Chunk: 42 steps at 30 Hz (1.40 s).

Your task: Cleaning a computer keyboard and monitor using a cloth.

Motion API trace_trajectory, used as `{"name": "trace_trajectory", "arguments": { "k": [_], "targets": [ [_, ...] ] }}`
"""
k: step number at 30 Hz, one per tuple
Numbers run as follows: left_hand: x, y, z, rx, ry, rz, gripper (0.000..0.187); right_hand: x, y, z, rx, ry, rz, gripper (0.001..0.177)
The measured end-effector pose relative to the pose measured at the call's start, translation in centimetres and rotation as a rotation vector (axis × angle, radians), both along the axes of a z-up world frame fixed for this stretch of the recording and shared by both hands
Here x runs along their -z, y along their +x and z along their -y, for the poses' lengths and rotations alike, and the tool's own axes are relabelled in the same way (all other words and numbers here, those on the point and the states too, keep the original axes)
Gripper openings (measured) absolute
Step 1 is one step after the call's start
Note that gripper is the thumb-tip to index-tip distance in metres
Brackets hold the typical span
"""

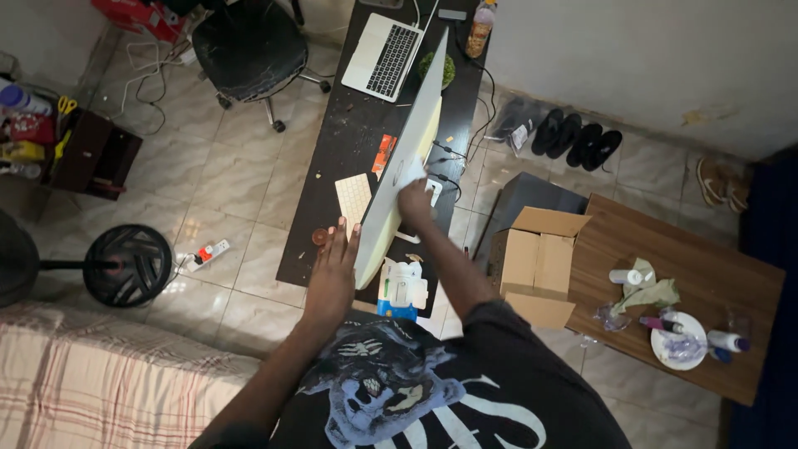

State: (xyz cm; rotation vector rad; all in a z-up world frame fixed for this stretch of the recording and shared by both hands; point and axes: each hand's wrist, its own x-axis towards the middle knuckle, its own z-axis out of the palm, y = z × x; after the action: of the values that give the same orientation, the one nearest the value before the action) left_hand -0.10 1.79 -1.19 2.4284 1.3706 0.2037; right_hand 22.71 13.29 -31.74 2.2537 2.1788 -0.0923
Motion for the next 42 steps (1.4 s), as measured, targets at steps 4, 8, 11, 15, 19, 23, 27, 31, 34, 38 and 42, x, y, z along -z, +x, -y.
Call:
{"name": "trace_trajectory", "arguments": {
  "k": [4, 8, 11, 15, 19, 23, 27, 31, 34, 38, 42],
  "targets": [
    [-1.3, 0.5, 0.1, -0.022, -0.009, 0.019, 0.083, 1.2, 3.3, -4.5, 0.04, -0.03, -0.075, 0.035],
    [-1.1, 0.8, 0.5, -0.033, -0.02, 0.027, 0.083, -0.1, 2.5, -2.1, -0.014, -0.109, -0.062, 0.03],
    [-0.9, 0.5, 0.4, -0.043, -0.041, 0.032, 0.082, -1.7, -0.1, 2.8, -0.131, -0.216, -0.078, 0.028],
    [-0.9, 0.8, 0.5, -0.019, -0.051, 0.082, 0.082, -2.1, -5.0, 9.8, -0.213, -0.1, -0.184, 0.034],
    [-1.5, 0.9, 0.2, -0.018, -0.068, 0.097, 0.081, -2.7, -6.7, 9.6, -0.132, -0.102, -0.202, 0.029],
    [-1.5, 0.7, 0.4, -0.043, -0.076, 0.06, 0.082, -11.1, -3.9, 5.4, -0.164, -0.108, -0.157, 0.033],
    [-1.2, 0.7, 0.0, -0.022, -0.027, 0.018, 0.081, -6.8, -0.1, -0.9, -0.104, -0.023, 0.139, 0.043],
    [-0.7, 1.0, -0.3, -0.028, -0.002, -0.032, 0.08, -3.3, 4.3, -7.4, -0.014, 0.263, 0.253, 0.05],
    [-0.5, 1.2, 0.0, -0.033, 0.012, -0.112, 0.079, 1.0, 7.1, -11.0, -0.023, -0.184, 0.146, 0.038],
    [-0.9, 1.4, 0.3, -0.026, 0.053, -0.172, 0.077, -0.2, 6.7, -10.3, 0.009, -0.041, 0.057, 0.038],
    [-2.7, 1.9, 0.2, -0.048, -0.028, -0.154, 0.077, 6.5, 4.5, -7.1, 0.011, 0.074, -0.206, 0.039]
  ]
}}
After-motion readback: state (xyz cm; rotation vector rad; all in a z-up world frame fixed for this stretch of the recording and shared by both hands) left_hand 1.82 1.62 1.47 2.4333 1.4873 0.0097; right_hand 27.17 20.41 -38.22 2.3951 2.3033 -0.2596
